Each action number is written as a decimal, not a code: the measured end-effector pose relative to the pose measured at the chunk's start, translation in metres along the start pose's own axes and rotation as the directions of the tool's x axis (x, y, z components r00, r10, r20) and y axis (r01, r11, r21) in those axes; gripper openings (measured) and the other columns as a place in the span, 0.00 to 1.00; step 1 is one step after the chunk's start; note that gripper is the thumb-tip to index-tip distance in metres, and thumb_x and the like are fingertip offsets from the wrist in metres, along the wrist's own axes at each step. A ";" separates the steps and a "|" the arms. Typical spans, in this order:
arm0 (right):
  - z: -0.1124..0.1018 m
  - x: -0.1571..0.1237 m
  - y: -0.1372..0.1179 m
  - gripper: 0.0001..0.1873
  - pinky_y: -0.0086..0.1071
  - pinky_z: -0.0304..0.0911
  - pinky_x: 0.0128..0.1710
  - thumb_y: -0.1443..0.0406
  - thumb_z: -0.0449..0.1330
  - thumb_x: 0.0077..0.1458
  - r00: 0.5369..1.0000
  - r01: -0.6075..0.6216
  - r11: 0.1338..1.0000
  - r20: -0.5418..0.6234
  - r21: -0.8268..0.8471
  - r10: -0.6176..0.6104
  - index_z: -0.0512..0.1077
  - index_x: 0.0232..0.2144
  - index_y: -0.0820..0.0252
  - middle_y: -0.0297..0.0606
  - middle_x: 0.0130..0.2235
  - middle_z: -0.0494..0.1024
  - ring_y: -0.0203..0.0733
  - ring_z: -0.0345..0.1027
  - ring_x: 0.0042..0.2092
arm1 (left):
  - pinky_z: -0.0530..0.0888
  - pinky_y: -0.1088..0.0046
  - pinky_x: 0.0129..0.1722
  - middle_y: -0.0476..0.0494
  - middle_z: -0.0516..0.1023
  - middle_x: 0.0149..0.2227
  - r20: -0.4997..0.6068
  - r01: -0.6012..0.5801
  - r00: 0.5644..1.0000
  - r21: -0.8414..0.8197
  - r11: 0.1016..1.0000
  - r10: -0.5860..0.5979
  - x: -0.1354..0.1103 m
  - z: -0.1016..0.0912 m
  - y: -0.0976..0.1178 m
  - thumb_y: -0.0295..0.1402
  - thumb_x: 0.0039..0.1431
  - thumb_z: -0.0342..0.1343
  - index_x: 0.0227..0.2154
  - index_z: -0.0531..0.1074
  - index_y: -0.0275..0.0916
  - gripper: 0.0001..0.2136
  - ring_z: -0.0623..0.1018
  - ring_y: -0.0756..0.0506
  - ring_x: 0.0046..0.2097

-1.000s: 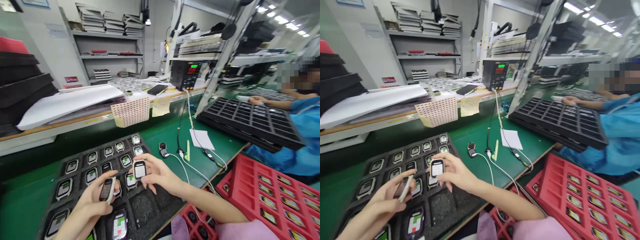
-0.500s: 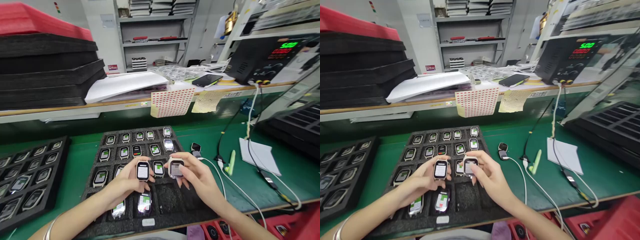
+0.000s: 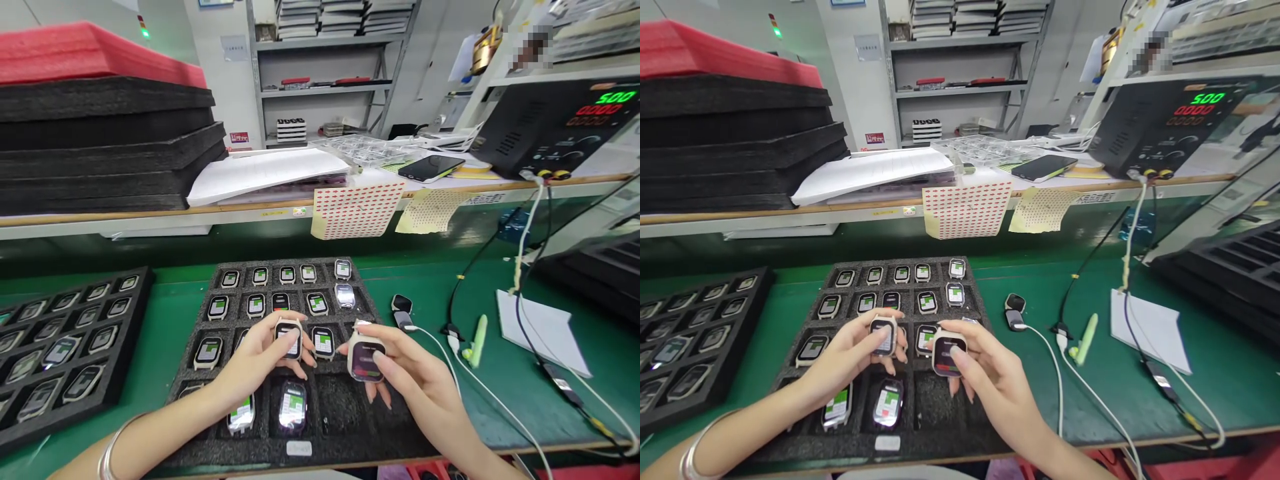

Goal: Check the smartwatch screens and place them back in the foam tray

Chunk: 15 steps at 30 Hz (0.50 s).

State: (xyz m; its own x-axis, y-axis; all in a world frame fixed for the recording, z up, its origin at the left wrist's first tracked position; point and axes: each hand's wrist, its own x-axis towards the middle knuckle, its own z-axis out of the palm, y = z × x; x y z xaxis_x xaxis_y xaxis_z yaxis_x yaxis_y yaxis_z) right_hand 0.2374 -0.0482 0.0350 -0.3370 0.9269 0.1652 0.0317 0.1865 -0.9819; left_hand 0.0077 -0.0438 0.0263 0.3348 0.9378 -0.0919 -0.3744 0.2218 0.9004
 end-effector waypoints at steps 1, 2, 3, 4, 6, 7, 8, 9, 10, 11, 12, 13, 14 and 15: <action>0.000 0.000 0.000 0.16 0.27 0.65 0.21 0.58 0.54 0.62 1.000 -0.002 1.000 0.006 0.007 0.002 0.67 0.50 0.55 0.44 0.40 0.77 0.36 0.69 0.25 | 0.73 0.65 0.35 0.38 0.76 0.36 -0.004 0.001 1.000 -0.037 0.999 -0.001 -0.001 0.001 0.001 0.30 0.61 0.52 0.49 0.65 0.35 0.14 0.77 0.42 0.38; 0.000 0.000 0.000 0.16 0.27 0.65 0.20 0.58 0.54 0.62 1.000 -0.007 1.000 0.012 0.018 0.006 0.67 0.51 0.55 0.43 0.40 0.77 0.36 0.69 0.25 | 0.73 0.63 0.38 0.37 0.76 0.38 -0.006 0.001 1.000 -0.077 0.997 -0.002 -0.001 0.001 0.002 0.29 0.60 0.52 0.51 0.64 0.35 0.15 0.77 0.41 0.40; 0.000 0.001 0.000 0.17 0.27 0.64 0.20 0.58 0.54 0.62 1.000 -0.015 0.999 0.015 0.030 0.015 0.67 0.51 0.55 0.43 0.39 0.77 0.36 0.69 0.25 | 0.73 0.61 0.41 0.36 0.76 0.39 -0.006 0.000 1.000 -0.113 0.994 -0.001 -0.002 0.002 0.002 0.27 0.59 0.51 0.52 0.63 0.35 0.17 0.77 0.40 0.41; 0.001 0.002 -0.001 0.17 0.26 0.64 0.20 0.58 0.55 0.62 1.000 -0.027 0.999 0.016 0.041 0.026 0.67 0.51 0.56 0.42 0.37 0.77 0.36 0.69 0.25 | 0.72 0.59 0.43 0.35 0.77 0.41 -0.005 0.000 1.000 -0.138 0.990 -0.001 -0.003 0.003 0.003 0.26 0.58 0.51 0.54 0.63 0.34 0.19 0.76 0.39 0.43; 0.002 0.003 -0.002 0.17 0.26 0.62 0.18 0.58 0.55 0.61 0.999 -0.049 0.997 0.013 0.061 0.048 0.68 0.51 0.57 0.41 0.35 0.76 0.36 0.68 0.23 | 0.71 0.57 0.45 0.35 0.77 0.42 -0.005 0.007 1.000 -0.150 0.989 -0.008 -0.005 0.004 0.003 0.25 0.56 0.51 0.55 0.62 0.35 0.22 0.76 0.39 0.44; 0.003 0.004 -0.002 0.17 0.26 0.61 0.17 0.58 0.56 0.61 0.999 -0.053 0.996 0.011 0.070 0.053 0.68 0.50 0.57 0.40 0.34 0.76 0.35 0.67 0.22 | 0.71 0.57 0.45 0.35 0.77 0.42 -0.006 0.011 1.000 -0.144 0.989 -0.012 -0.005 0.004 0.003 0.24 0.55 0.51 0.55 0.63 0.35 0.23 0.76 0.39 0.44; 0.004 0.005 -0.003 0.17 0.26 0.60 0.17 0.57 0.57 0.60 0.998 -0.060 0.995 0.008 0.074 0.059 0.68 0.50 0.57 0.40 0.33 0.76 0.34 0.66 0.21 | 0.71 0.57 0.45 0.36 0.77 0.42 -0.006 0.016 1.000 -0.137 0.990 -0.017 -0.006 0.004 0.002 0.24 0.54 0.52 0.55 0.63 0.35 0.24 0.76 0.39 0.43; 0.006 0.005 -0.003 0.17 0.25 0.60 0.17 0.58 0.58 0.59 0.998 -0.066 0.995 0.000 0.076 0.066 0.69 0.49 0.58 0.40 0.33 0.76 0.33 0.65 0.21 | 0.71 0.57 0.44 0.36 0.77 0.41 -0.006 0.019 1.000 -0.127 0.992 -0.019 -0.007 0.005 0.002 0.24 0.54 0.52 0.55 0.63 0.36 0.24 0.76 0.39 0.43; 0.008 0.005 -0.004 0.17 0.26 0.60 0.17 0.58 0.59 0.58 0.997 -0.070 0.995 -0.010 0.078 0.071 0.69 0.48 0.58 0.39 0.33 0.76 0.33 0.65 0.20 | 0.71 0.57 0.44 0.36 0.77 0.41 -0.005 0.021 1.000 -0.115 0.993 -0.021 -0.007 0.005 0.001 0.24 0.53 0.53 0.55 0.63 0.36 0.24 0.76 0.39 0.42; 0.010 0.004 -0.005 0.17 0.26 0.61 0.17 0.58 0.61 0.57 0.997 -0.073 0.994 -0.021 0.077 0.074 0.70 0.47 0.58 0.39 0.33 0.76 0.33 0.64 0.20 | 0.71 0.57 0.44 0.37 0.77 0.41 -0.004 0.022 1.000 -0.102 0.995 -0.023 -0.008 0.005 0.001 0.24 0.53 0.53 0.55 0.64 0.37 0.24 0.76 0.39 0.42; 0.012 0.003 -0.007 0.16 0.26 0.62 0.17 0.58 0.61 0.56 0.997 -0.069 0.995 -0.035 0.072 0.072 0.71 0.45 0.59 0.39 0.32 0.76 0.33 0.65 0.21 | 0.71 0.58 0.44 0.37 0.77 0.41 0.000 0.024 1.000 -0.090 0.996 -0.024 -0.009 0.005 0.001 0.24 0.54 0.53 0.55 0.64 0.37 0.24 0.76 0.39 0.43; 0.015 -0.001 -0.010 0.14 0.27 0.63 0.18 0.59 0.62 0.56 0.997 -0.057 0.996 -0.040 0.068 0.060 0.71 0.43 0.59 0.38 0.30 0.76 0.35 0.65 0.21 | 0.71 0.58 0.44 0.37 0.77 0.41 0.006 0.025 1.000 -0.081 0.996 -0.025 -0.009 0.005 0.001 0.24 0.54 0.53 0.55 0.64 0.38 0.24 0.76 0.39 0.43; 0.018 -0.005 -0.014 0.13 0.28 0.65 0.19 0.59 0.62 0.56 0.999 -0.040 0.997 -0.027 0.070 0.042 0.72 0.42 0.59 0.39 0.30 0.76 0.36 0.67 0.22 | 0.71 0.59 0.44 0.38 0.77 0.40 0.013 0.025 1.000 -0.075 0.997 -0.024 -0.010 0.005 0.001 0.25 0.55 0.53 0.55 0.64 0.38 0.23 0.76 0.39 0.43; 0.021 -0.010 -0.019 0.13 0.29 0.66 0.20 0.60 0.62 0.55 1.000 -0.021 0.996 0.014 0.082 0.020 0.72 0.43 0.57 0.40 0.31 0.77 0.39 0.69 0.24 | 0.72 0.59 0.44 0.39 0.76 0.40 0.022 0.023 1.000 -0.071 0.997 -0.022 -0.011 0.005 0.001 0.25 0.56 0.53 0.55 0.64 0.39 0.23 0.76 0.40 0.43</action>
State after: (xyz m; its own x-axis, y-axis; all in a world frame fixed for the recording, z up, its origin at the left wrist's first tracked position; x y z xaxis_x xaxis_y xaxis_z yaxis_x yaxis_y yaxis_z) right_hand 0.2205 -0.0682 0.0503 -0.3492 0.9258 0.1446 -0.0381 0.1401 -0.9894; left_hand 0.0081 -0.0554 0.0303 0.3621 0.9265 -0.1019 -0.4271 0.2621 0.8654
